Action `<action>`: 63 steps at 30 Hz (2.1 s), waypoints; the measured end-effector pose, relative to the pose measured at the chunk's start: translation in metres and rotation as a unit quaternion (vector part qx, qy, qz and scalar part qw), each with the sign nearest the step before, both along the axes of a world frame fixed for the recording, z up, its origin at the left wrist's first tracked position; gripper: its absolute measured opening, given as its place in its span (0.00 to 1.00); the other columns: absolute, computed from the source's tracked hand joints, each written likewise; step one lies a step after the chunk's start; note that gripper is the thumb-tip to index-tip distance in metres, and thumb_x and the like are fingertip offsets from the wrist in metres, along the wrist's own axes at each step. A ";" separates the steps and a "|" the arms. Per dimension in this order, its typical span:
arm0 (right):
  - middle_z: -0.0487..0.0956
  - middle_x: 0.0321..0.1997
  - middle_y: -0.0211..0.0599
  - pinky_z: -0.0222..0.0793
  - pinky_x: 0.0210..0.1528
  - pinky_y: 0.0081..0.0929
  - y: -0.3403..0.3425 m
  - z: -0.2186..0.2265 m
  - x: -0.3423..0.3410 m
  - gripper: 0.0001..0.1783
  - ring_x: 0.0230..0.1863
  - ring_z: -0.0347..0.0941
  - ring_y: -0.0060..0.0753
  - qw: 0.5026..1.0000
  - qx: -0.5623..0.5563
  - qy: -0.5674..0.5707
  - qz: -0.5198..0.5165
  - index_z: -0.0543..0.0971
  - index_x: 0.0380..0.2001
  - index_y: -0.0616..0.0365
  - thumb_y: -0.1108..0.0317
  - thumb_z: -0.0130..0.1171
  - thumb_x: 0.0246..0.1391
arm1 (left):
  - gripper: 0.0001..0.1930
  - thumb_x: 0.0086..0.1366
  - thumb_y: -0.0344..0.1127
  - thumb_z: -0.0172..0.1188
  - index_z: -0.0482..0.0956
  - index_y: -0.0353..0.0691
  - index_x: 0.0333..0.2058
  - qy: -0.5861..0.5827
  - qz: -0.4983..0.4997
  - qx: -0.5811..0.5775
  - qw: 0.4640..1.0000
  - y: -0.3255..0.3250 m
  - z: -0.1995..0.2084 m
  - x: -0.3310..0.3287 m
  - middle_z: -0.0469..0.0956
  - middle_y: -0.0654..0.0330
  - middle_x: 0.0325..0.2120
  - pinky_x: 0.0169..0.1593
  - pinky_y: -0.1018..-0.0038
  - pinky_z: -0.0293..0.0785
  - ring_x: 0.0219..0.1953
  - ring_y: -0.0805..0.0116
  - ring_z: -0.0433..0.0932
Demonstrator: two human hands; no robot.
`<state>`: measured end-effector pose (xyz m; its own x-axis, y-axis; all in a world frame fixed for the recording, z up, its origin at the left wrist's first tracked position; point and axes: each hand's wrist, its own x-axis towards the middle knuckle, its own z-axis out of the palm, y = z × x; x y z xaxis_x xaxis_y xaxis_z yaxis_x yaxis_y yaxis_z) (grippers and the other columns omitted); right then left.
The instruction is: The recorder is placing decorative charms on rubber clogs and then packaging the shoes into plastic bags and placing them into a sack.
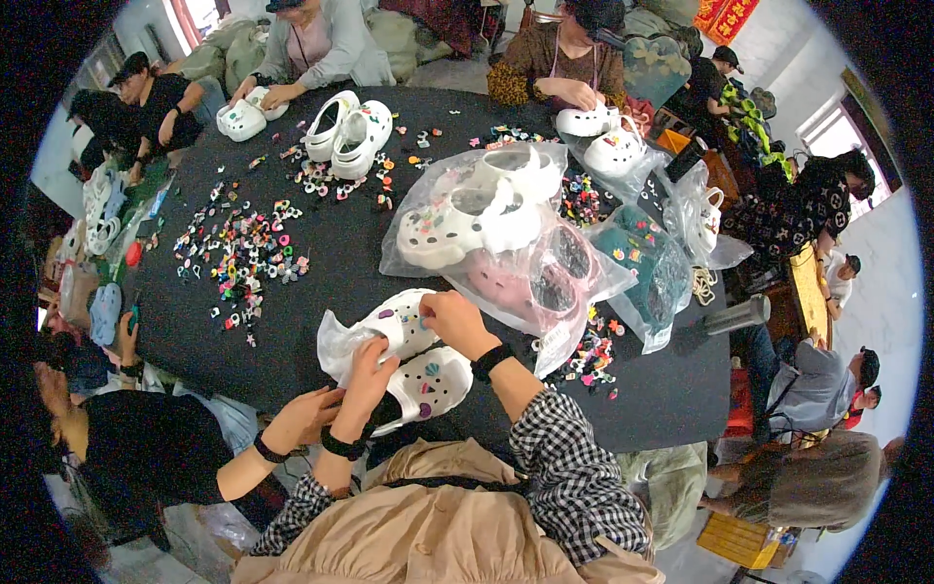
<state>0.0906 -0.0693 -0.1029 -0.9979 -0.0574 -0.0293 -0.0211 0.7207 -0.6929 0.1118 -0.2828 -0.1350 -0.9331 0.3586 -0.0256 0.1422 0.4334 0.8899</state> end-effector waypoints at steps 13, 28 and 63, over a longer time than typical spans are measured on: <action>0.79 0.32 0.34 0.70 0.42 0.39 0.009 -0.007 -0.019 0.05 0.41 0.74 0.41 0.974 0.167 -0.029 0.152 0.81 0.24 0.51 0.67 0.65 0.38 | 0.15 0.56 0.33 0.61 0.76 0.32 0.41 -0.032 0.009 -0.020 0.999 0.010 0.003 -0.006 0.72 0.53 0.47 0.55 0.63 0.62 0.51 0.51 0.65; 0.66 0.56 0.62 0.68 0.54 0.43 0.015 -0.004 -0.035 0.60 0.54 0.68 0.61 0.939 0.133 -0.286 0.139 0.48 0.65 0.61 0.56 0.73 0.32 | 0.15 0.57 0.33 0.62 0.75 0.31 0.41 -0.106 0.002 0.041 0.994 0.006 0.020 0.008 0.70 0.57 0.48 0.56 0.70 0.59 0.53 0.58 0.63; 0.77 0.33 0.31 0.59 0.55 0.42 0.104 0.058 -0.058 0.07 0.46 0.68 0.40 0.847 0.448 0.286 -0.026 0.80 0.28 0.47 0.68 0.54 0.45 | 0.07 0.62 0.23 0.52 0.76 0.33 0.38 0.049 -0.021 -0.006 0.999 -0.041 0.088 0.039 0.76 0.53 0.38 0.42 0.73 0.72 0.38 0.63 0.77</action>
